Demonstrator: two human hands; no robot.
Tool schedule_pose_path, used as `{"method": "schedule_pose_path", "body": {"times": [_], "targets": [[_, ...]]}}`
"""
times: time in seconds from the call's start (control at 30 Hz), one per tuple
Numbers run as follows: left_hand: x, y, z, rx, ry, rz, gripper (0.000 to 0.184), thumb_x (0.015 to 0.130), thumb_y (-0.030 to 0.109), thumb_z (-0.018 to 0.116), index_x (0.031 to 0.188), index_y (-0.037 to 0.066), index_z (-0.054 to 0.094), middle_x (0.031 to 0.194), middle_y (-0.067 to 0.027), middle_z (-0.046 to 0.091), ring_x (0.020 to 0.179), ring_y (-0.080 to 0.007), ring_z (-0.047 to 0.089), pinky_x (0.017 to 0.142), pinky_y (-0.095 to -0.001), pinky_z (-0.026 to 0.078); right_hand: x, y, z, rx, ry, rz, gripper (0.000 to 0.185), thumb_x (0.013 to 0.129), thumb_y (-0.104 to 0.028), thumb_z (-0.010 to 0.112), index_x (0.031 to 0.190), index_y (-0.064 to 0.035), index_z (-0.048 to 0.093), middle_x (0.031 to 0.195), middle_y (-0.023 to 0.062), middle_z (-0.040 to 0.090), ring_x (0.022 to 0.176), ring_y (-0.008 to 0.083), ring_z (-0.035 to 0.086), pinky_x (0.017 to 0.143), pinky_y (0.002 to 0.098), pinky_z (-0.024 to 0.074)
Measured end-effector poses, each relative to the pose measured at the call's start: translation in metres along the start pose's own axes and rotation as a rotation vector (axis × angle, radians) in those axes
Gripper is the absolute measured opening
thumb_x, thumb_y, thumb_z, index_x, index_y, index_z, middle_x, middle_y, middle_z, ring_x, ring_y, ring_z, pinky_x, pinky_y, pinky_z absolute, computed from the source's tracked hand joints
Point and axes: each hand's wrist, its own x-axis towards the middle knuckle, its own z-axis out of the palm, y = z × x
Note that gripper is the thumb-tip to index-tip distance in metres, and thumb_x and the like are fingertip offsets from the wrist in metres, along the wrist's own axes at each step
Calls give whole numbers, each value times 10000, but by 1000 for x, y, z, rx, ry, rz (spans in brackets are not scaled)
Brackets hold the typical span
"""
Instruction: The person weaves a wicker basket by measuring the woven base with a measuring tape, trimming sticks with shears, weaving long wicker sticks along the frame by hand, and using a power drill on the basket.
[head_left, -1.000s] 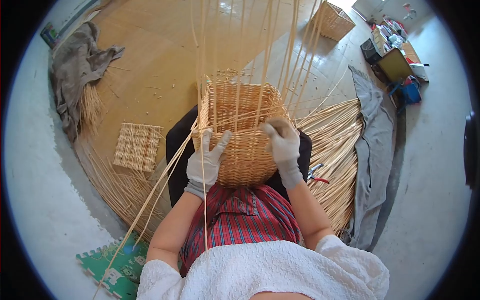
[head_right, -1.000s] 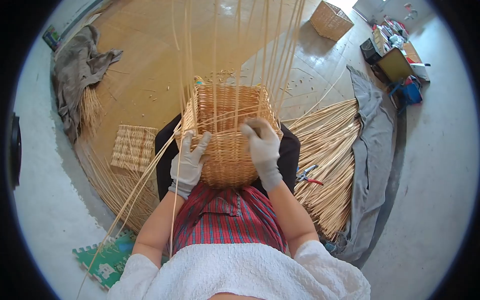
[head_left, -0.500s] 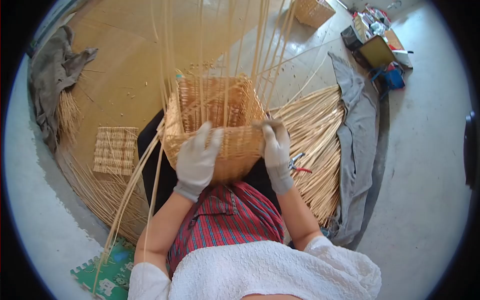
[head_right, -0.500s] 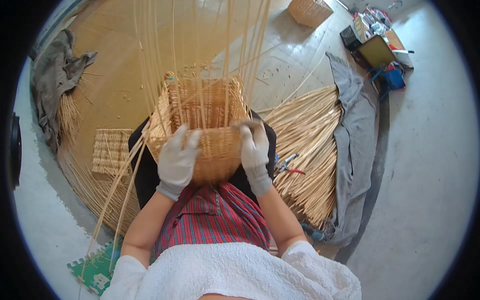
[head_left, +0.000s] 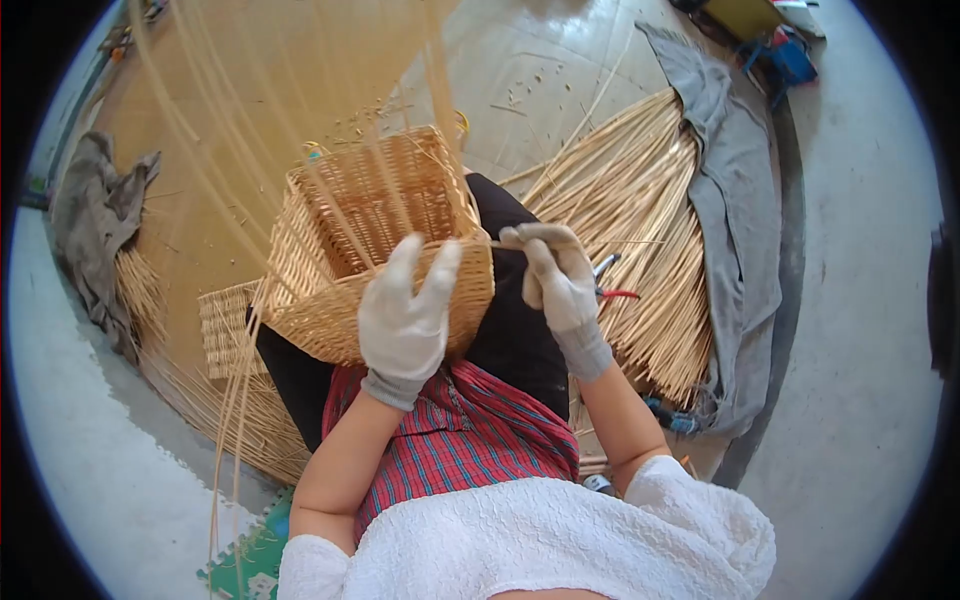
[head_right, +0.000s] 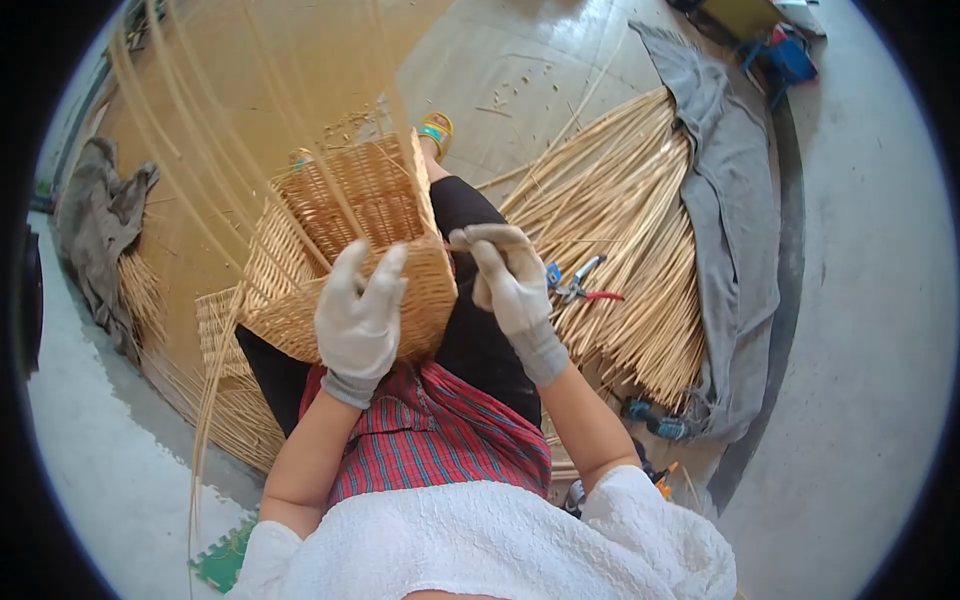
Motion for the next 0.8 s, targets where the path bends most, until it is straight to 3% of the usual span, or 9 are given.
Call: {"method": "schedule_pose_path", "body": {"times": [0.1,0.13,0.3,0.4,0.53,0.6,0.63,0.77,0.8], "targets": [[24,19,13,-187,-200,-176,367,866,117,696,1226,153,633,1198,-111,628,1030,-298,656,810,-375,552,18,13,-6,-72,-51,51,145,978,-148,614,1051,-26,646,933,59,723,607,37,552,522,185,413],[27,19,18,-233,-246,-255,345,875,109,685,1214,144,635,1184,-91,642,1037,-285,662,812,-371,554,22,14,-7,-33,-116,63,154,922,-122,703,1038,-30,661,968,40,699,842,60,627,740,225,520],[28,15,16,-169,-251,-171,295,870,62,679,1163,90,653,1092,-108,686,972,-291,689,796,-354,565,32,22,-7,77,-293,33,169,920,-59,686,1066,-14,613,1182,98,663,1047,124,628,910,293,512],[30,12,19,-187,-313,-164,272,865,40,675,1136,58,657,1058,-127,691,953,-293,692,790,-364,563,21,27,-14,30,-298,-1,147,944,-39,643,1074,7,592,1216,143,658,1065,133,624,940,301,505],[43,2,18,-322,-266,-86,223,878,81,679,1100,74,668,1016,-116,689,875,-289,691,720,-376,554,36,16,-16,-114,-349,111,175,945,-75,661,1091,6,608,1138,106,683,1035,114,632,919,281,512],[52,2,11,-498,-400,-262,144,887,71,672,1026,31,677,933,-147,676,852,-320,679,737,-383,537,38,9,-16,-131,-362,129,179,944,-81,665,1092,9,618,1106,91,688,1008,104,639,916,273,514],[53,4,11,-596,-448,-405,110,894,73,672,982,7,671,904,-166,662,831,-334,669,729,-384,527,37,9,-17,-102,-361,172,199,930,-102,688,1081,9,622,1081,83,689,981,100,641,888,267,518],[56,-2,14,-578,-463,-309,118,887,70,678,987,8,665,905,-162,663,831,-334,668,733,-383,528,69,-5,-17,-231,-450,427,305,869,-174,768,1069,10,630,987,47,681,888,89,631,791,245,514],[56,-2,13,-557,-474,-304,132,891,42,675,1014,-5,667,910,-140,664,838,-268,662,758,-344,527,82,9,-20,-171,-525,407,373,822,-210,811,1071,2,629,937,23,665,824,84,609,724,232,497]]}}
